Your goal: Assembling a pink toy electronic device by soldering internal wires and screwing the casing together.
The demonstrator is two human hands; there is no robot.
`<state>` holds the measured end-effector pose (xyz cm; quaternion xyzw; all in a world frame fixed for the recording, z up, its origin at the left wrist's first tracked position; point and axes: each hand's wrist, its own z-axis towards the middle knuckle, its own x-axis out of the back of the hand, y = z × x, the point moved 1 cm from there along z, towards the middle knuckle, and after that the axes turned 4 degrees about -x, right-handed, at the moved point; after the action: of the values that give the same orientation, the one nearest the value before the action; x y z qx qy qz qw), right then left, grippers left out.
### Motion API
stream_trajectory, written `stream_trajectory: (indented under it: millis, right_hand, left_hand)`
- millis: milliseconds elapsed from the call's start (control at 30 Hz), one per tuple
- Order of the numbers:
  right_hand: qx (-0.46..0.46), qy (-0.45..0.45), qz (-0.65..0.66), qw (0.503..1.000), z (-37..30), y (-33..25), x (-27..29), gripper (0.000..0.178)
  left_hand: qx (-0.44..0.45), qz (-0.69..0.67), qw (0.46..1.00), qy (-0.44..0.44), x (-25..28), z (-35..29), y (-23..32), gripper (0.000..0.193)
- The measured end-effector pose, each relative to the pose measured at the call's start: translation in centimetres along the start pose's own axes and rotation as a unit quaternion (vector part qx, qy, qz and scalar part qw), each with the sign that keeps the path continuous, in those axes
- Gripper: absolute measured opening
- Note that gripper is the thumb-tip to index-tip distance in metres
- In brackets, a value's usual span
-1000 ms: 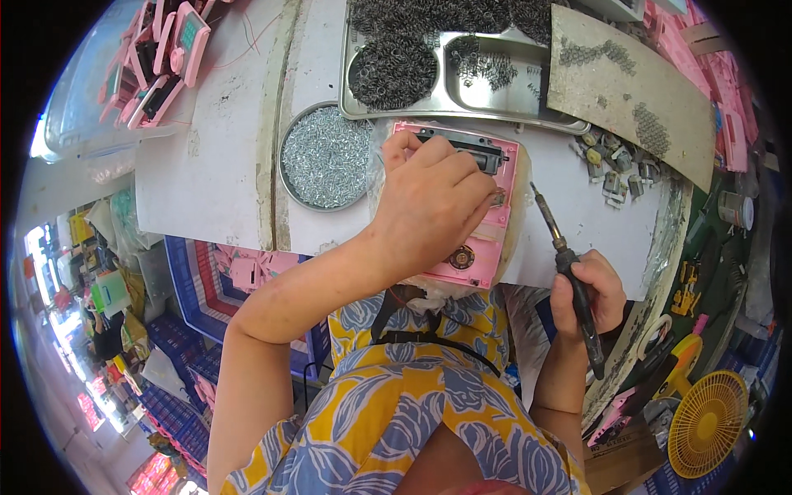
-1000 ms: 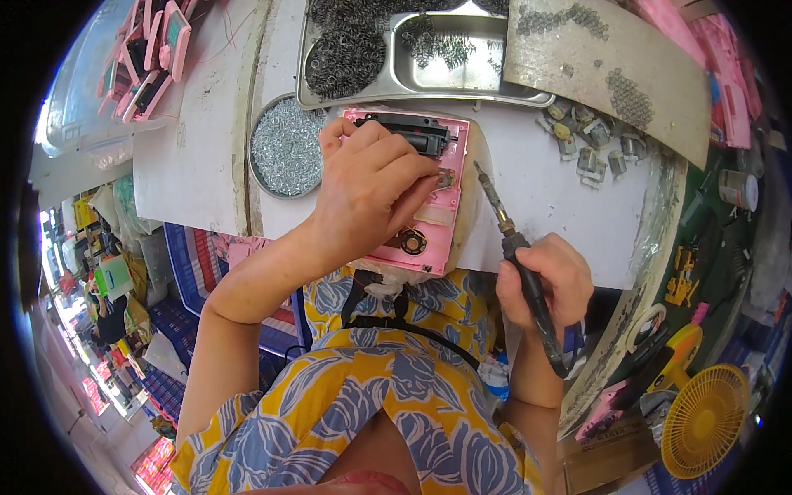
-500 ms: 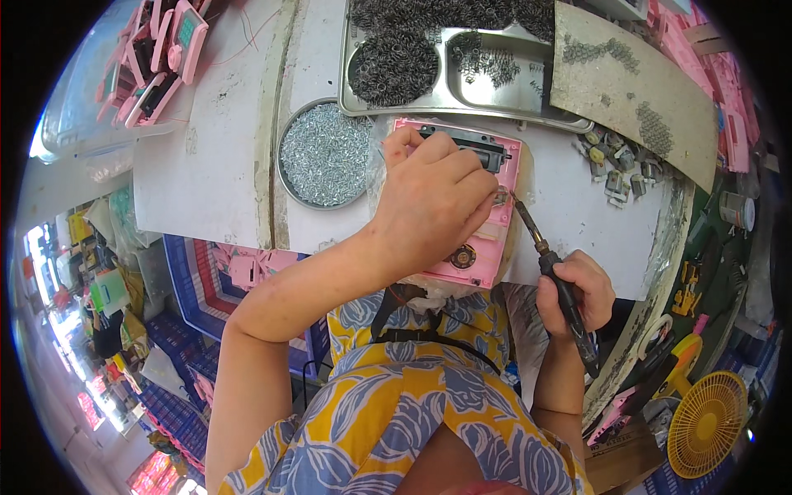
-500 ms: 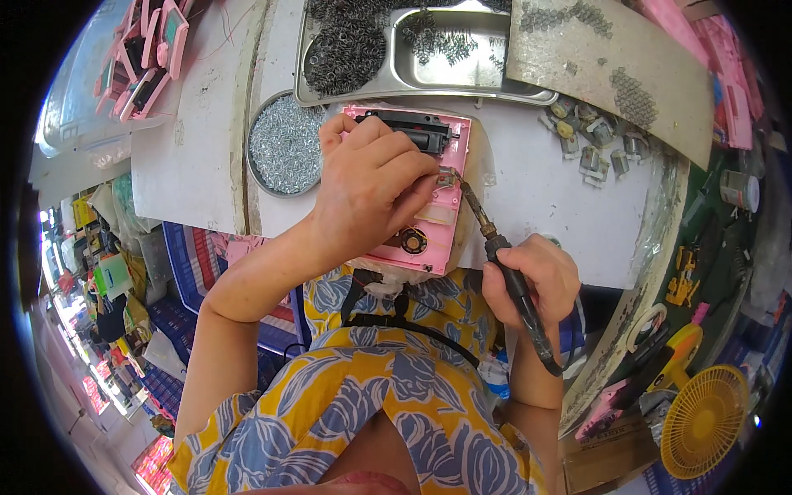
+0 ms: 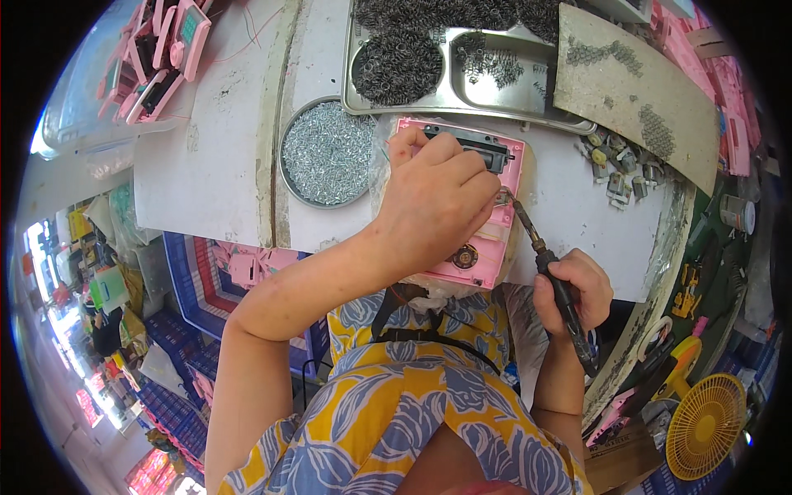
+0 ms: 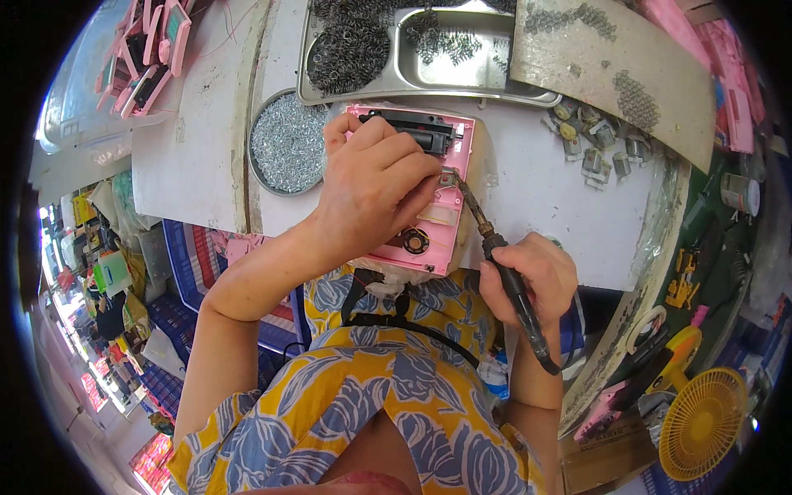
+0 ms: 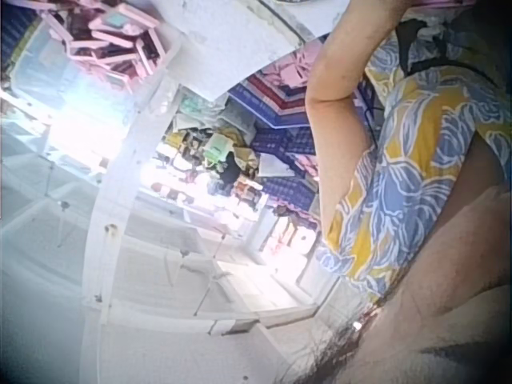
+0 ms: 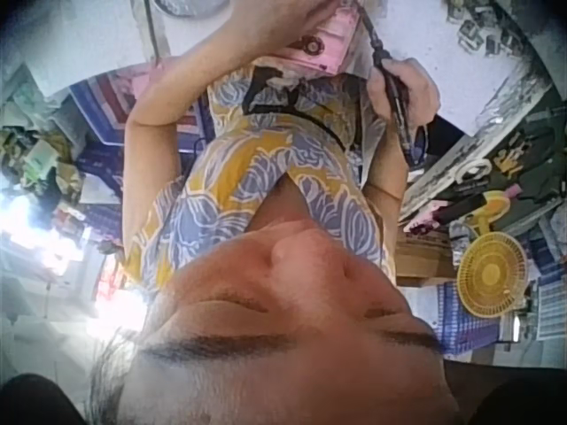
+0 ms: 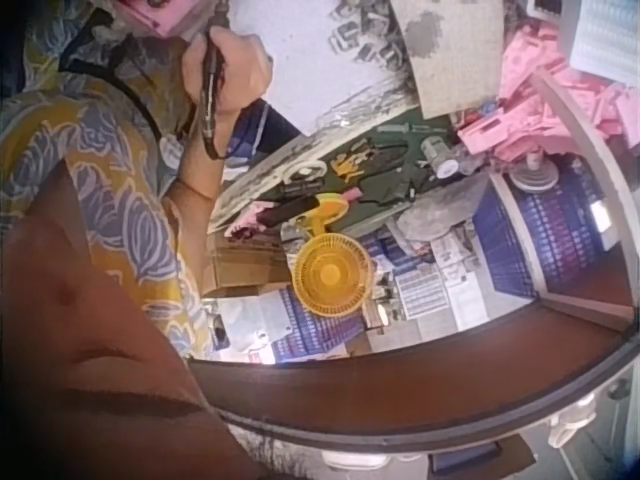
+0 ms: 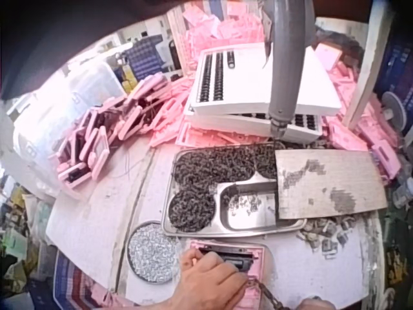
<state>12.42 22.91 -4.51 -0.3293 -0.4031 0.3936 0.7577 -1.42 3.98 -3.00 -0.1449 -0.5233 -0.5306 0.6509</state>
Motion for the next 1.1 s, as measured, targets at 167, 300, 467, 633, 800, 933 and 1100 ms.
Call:
stream_trajectory:
  millis: [167, 300, 467, 633, 800, 933, 1100]
  right_hand:
    - [0.007, -0.022, -0.011, 1.0, 0.6, -0.2, 0.2, 0.024]
    - [-0.03, -0.045, 0.002, 0.999, 0.9, -0.4, 0.9, 0.025]
    - [-0.175, -0.001, 0.062, 0.983, -0.2, -1.0, 1.2, 0.024]
    - [-0.228, 0.067, 0.109, 0.965, -1.6, -0.7, 1.8, 0.028]
    - [-0.217, 0.087, 0.117, 0.965, -1.8, -0.5, 2.1, 0.029]
    - [-0.195, 0.08, 0.1, 0.972, -1.4, -0.7, 2.1, 0.028]
    - [-0.183, 0.076, 0.099, 0.975, -1.5, -0.6, 2.0, 0.027]
  left_hand:
    - [-0.003, 0.0, 1.0, 0.03, -0.5, 0.1, 0.1, 0.009]
    - [-0.004, 0.004, 0.999, 0.031, -0.4, 0.0, 0.1, 0.008]
    - [-0.003, 0.006, 1.0, 0.008, -0.2, -0.1, 0.0, 0.015]
    - [-0.002, 0.008, 1.0, -0.006, -0.1, -0.1, 0.0, 0.019]
    - [-0.002, 0.01, 1.0, -0.005, 0.0, -0.1, 0.0, 0.017]
    - [-0.002, 0.007, 1.0, -0.006, -0.1, 0.0, 0.0, 0.017]
    - [0.002, 0.005, 1.0, -0.006, 0.0, 0.0, 0.1, 0.016]
